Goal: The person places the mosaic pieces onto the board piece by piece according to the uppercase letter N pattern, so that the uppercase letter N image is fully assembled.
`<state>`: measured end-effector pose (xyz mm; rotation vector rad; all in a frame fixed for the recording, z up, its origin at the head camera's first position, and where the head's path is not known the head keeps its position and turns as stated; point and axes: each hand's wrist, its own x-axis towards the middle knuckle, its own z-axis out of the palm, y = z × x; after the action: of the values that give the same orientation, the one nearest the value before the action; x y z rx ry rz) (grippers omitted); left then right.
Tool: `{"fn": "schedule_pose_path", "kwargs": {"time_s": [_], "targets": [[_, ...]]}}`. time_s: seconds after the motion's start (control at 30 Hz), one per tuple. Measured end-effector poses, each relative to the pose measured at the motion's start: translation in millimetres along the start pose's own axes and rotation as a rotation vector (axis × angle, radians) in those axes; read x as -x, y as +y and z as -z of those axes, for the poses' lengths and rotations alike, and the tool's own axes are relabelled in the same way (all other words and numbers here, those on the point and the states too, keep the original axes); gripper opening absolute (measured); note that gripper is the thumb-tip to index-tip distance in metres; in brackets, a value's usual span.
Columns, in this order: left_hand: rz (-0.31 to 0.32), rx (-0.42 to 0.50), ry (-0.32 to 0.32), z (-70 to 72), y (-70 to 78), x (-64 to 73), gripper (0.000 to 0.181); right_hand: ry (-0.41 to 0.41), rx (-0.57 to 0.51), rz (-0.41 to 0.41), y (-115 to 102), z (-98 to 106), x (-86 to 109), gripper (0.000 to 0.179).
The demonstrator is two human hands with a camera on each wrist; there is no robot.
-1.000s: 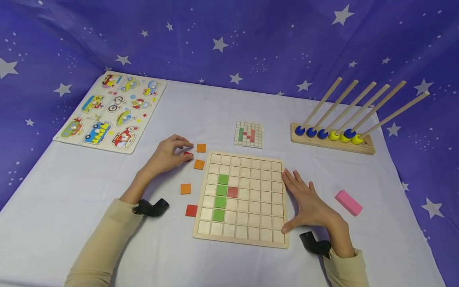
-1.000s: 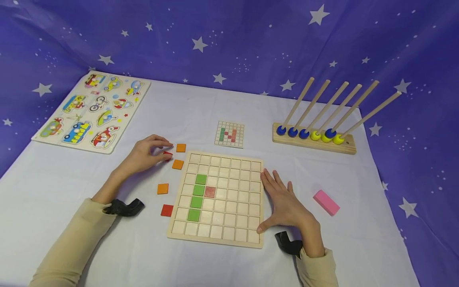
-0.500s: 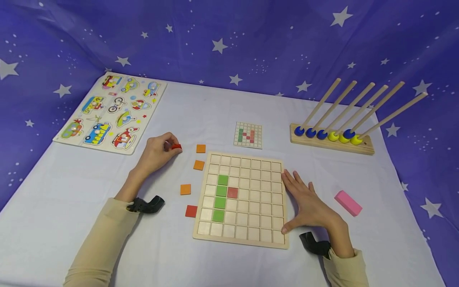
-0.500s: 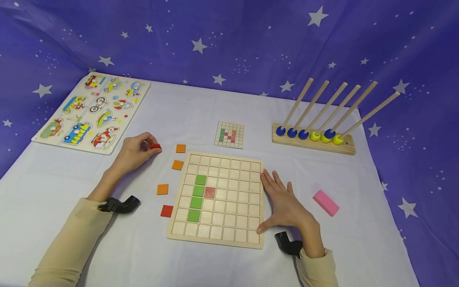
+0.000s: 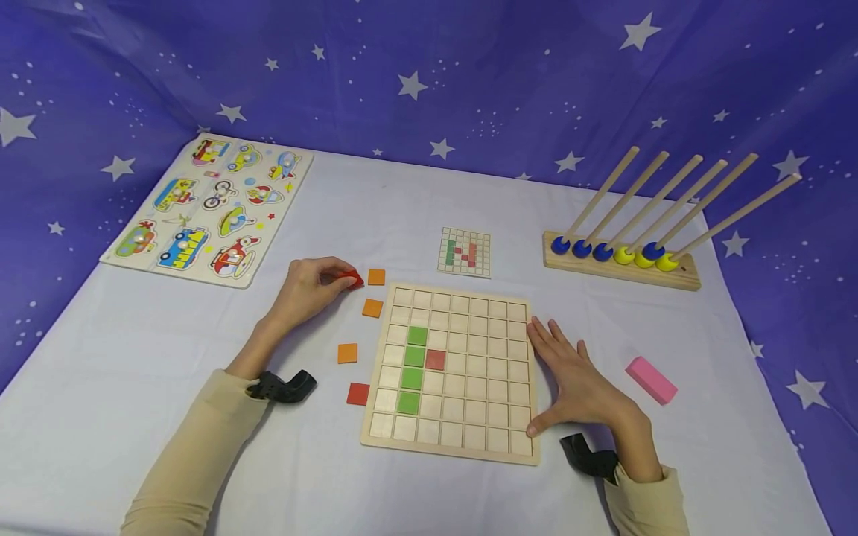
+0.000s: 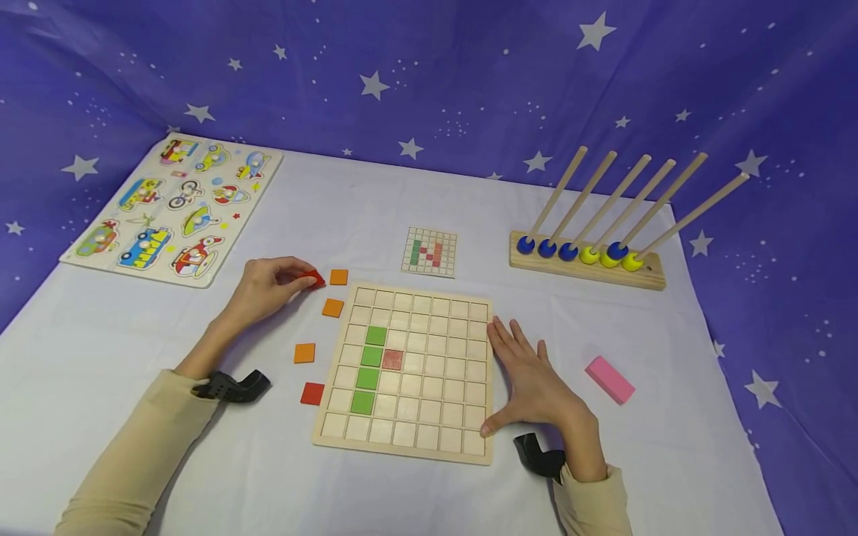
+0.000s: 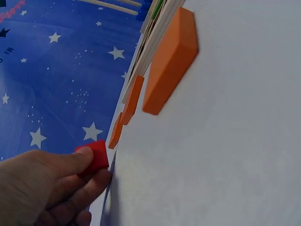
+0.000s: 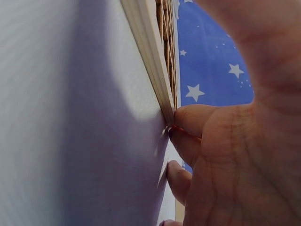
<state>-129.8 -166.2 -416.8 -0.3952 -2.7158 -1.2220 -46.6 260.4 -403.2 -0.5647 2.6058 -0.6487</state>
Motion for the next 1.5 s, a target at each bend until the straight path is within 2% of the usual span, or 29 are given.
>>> {"fn": "schedule_pose_path", "kwargs": {"time_s": [0.2,0.5,0.6,0.77,0.9,1.0,1.2,1.27,1.4,1.5], "targets": [[0.034,0.128,-0.062,-4.6,15.6,0.2,0.013,-0.002,0.004,-0.002,0.1,-0.5,0.4,0.148],[-0.026,0.164,-0.2,-23.1,43.1,5.8,0.015,0.001,0.007,0.0,-0.3,-0.5,0.4,0.148],[-0.071,0.192,-0.238,-31.4,52.6,8.0,0.014,0.005,0.009,0.006,-0.2,-0.1,0.6,0.147],[-0.199,0.264,-0.287,-46.2,67.7,14.1,0.014,0.007,0.01,0.009,0.0,-0.1,0.7,0.147],[-0.264,0.264,-0.34,-56.2,76.3,20.0,0.015,-0.001,0.002,0.004,-0.6,0.2,0.5,0.147],[-0.255,0.247,-0.381,-60.9,82.7,23.9,0.014,-0.004,-0.001,0.004,-0.7,0.7,0.9,0.147],[-0.137,0.259,-0.472,-69.6,93.7,28.4,0.012,-0.006,-0.003,0.003,-0.3,0.8,0.9,0.147],[-0.118,0.272,-0.502,-72.4,96.3,29.6,0.01,-0.006,-0.003,0.0,0.0,0.6,0.9,0.147],[-0.143,0.273,-0.539,-77.4,100.1,32.0,0.01,-0.007,0.002,-0.004,0.5,0.3,0.4,0.148],[-0.199,0.263,-0.546,-80.9,101.4,33.7,0.011,-0.004,0.007,-0.003,1.0,0.1,0.1,0.148]]}}
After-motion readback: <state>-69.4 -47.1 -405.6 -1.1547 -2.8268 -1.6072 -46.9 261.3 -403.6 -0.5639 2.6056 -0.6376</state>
